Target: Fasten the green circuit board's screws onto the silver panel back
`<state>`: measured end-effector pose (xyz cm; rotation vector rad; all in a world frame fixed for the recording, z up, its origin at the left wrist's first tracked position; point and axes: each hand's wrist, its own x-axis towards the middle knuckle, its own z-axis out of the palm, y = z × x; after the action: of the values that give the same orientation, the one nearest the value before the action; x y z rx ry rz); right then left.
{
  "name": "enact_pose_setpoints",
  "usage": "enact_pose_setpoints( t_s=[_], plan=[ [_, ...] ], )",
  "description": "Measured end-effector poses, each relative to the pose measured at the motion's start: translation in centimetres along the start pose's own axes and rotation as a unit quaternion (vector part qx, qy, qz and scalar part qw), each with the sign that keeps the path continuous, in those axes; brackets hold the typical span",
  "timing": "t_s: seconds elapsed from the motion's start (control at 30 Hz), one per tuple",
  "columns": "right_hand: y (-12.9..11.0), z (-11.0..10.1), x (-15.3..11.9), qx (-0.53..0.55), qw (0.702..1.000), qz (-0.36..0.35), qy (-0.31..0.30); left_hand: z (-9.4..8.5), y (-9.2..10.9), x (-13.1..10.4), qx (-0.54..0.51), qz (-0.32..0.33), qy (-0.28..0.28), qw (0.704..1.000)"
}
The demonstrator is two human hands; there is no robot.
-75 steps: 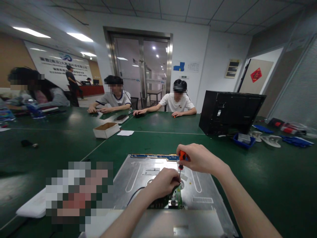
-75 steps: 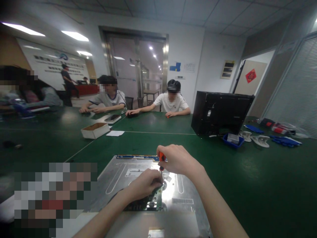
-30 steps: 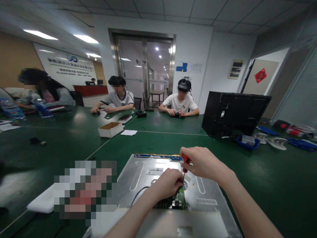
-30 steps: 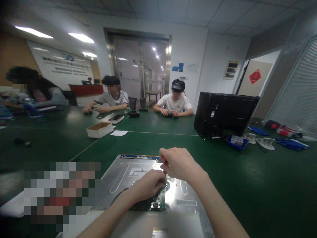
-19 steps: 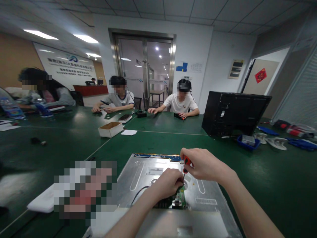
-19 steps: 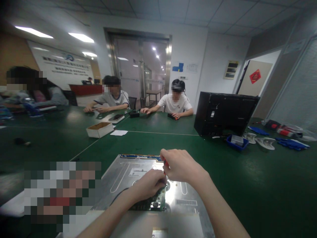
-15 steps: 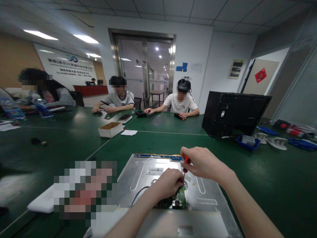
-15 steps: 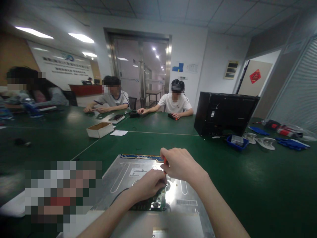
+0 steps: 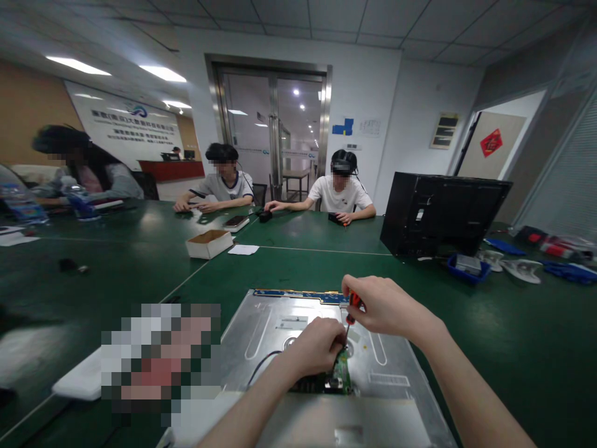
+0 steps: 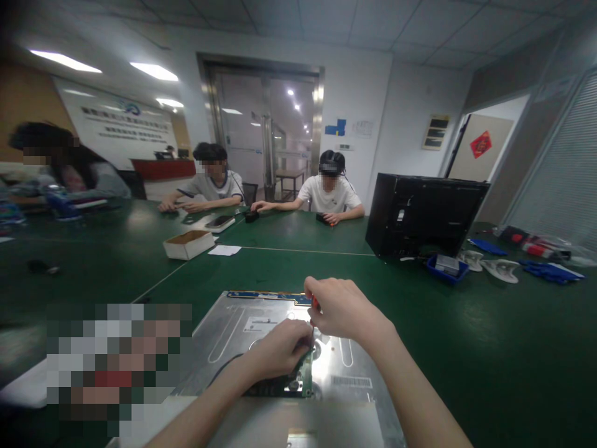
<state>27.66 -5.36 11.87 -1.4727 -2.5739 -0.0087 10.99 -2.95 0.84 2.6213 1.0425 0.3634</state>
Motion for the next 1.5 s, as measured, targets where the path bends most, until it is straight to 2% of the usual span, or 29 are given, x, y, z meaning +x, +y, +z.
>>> enact_pose_setpoints(
  t_s=[0.17,0.43,0.73,0.93,1.07,1.27,1.5],
  plan=[
    [0.02,-0.19,0.24,-0.022,0.999,0.024,-0.01,0.08,-0.04,0.0,0.001,-0.007,0.002,1.0],
    [0.62,-0.11,-0.12,0.044,0.999,-0.014,-0.014,0.3,-0.3,0.02,-0.009,-0.001,-0.001,1.0],
    [0.18,-0.23,0.37,-0.042,0.998,0.037,-0.012,-0.13,0.18,-0.02,0.003,-0.009,-0.006,1.0],
    [0.29,-0.09,-0.19,0.019,1.0,-0.011,-0.002,-0.14,0.14,0.05,-0.001,-0.006,-0.009,1.0],
    [0.17,-0.1,-0.12,0.028,0.999,-0.01,-0.011,-0.03,0.03,0.03,-0.004,-0.001,-0.006,1.0],
    [0.03,-0.33,0.2,-0.03,0.999,0.029,-0.01,0.02,0.04,0.02,-0.001,-0.006,-0.004,1.0],
    [0.42,-0.13,-0.19,0.037,0.999,-0.019,-0.013,0.02,-0.06,0.16,0.005,0.007,-0.009,1.0]
  ],
)
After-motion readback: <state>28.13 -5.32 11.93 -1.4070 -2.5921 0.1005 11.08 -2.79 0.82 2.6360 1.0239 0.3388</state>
